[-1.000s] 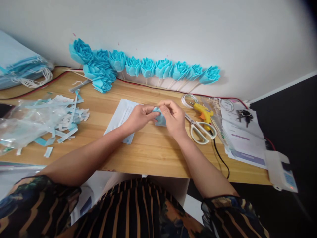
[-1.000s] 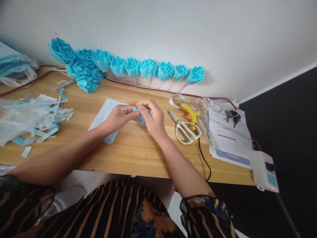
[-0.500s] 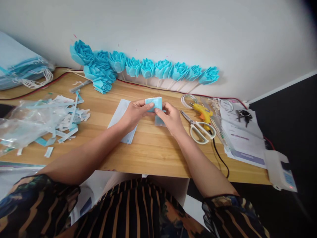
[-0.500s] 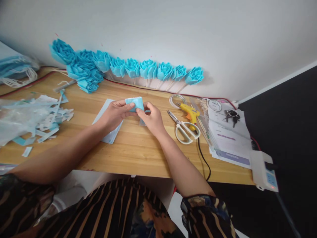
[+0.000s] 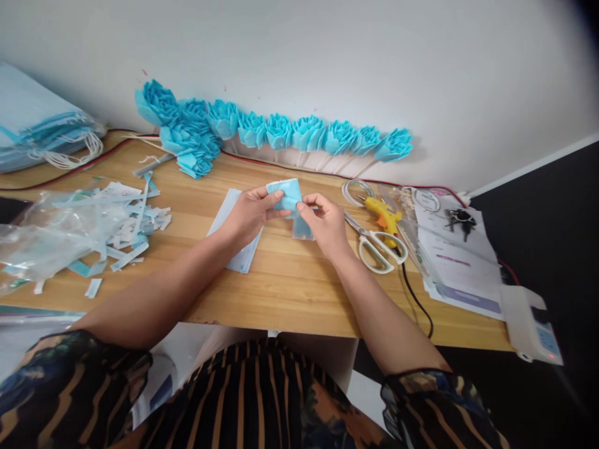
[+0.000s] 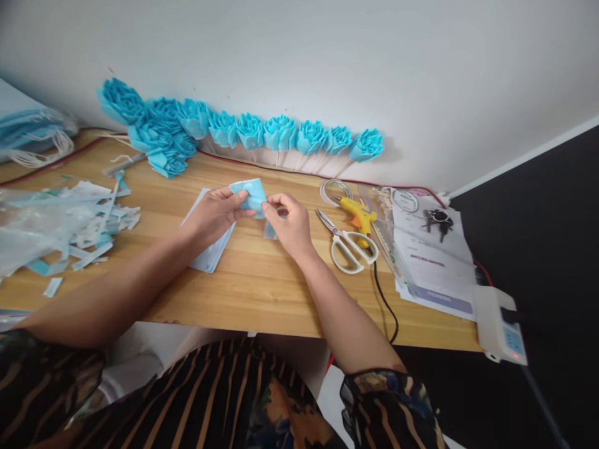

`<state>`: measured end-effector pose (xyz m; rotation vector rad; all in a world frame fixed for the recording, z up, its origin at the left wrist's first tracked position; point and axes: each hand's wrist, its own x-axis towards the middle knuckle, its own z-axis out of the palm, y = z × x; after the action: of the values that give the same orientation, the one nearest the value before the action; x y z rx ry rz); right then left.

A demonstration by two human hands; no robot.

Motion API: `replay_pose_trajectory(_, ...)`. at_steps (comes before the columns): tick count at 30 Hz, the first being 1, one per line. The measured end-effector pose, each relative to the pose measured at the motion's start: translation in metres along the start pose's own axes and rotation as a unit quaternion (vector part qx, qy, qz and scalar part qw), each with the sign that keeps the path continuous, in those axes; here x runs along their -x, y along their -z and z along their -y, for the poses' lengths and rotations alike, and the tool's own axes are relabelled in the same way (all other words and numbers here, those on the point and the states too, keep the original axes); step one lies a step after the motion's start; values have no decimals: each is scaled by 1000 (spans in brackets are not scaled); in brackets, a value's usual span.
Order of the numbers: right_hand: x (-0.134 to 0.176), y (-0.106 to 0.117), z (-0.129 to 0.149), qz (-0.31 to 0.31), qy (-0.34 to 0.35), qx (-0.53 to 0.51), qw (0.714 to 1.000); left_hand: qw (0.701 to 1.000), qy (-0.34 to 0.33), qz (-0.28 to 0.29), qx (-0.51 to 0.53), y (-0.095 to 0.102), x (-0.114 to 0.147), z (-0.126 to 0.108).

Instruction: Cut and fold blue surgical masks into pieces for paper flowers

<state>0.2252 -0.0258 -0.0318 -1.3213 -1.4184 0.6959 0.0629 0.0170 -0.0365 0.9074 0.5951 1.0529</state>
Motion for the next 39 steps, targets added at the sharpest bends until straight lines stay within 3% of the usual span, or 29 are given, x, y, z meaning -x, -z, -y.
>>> replay_pose_trajectory(7,0,1,0,3,-8,-6,1000,1000,-10,-5,-9,0,0,-1)
replay_pose_trajectory(12,-1,1,-2,24,-6,-56,998,997,-36,1,-73,-4,5,-3)
replay_pose_trajectory(18,1,0,-2,-12,3,-13,1000,993,-28,27,-111,-10,9,-5)
replay_pose_trajectory(25,3,1,2,-12,-8,-45,999,999,20,12,-34,-4,3,-4)
replay_pose_trajectory(31,1,0,0,91,-15,-79,993,997,13,-33,71,-4,0,-8)
replay_pose_trajectory(34,2,-3,-2,89,-15,-84,992,995,19,-24,90,-5,0,-8)
replay_pose_trajectory(39,4,-6,-2,79,-16,16,997,997,31,-5,77,-8,3,-8)
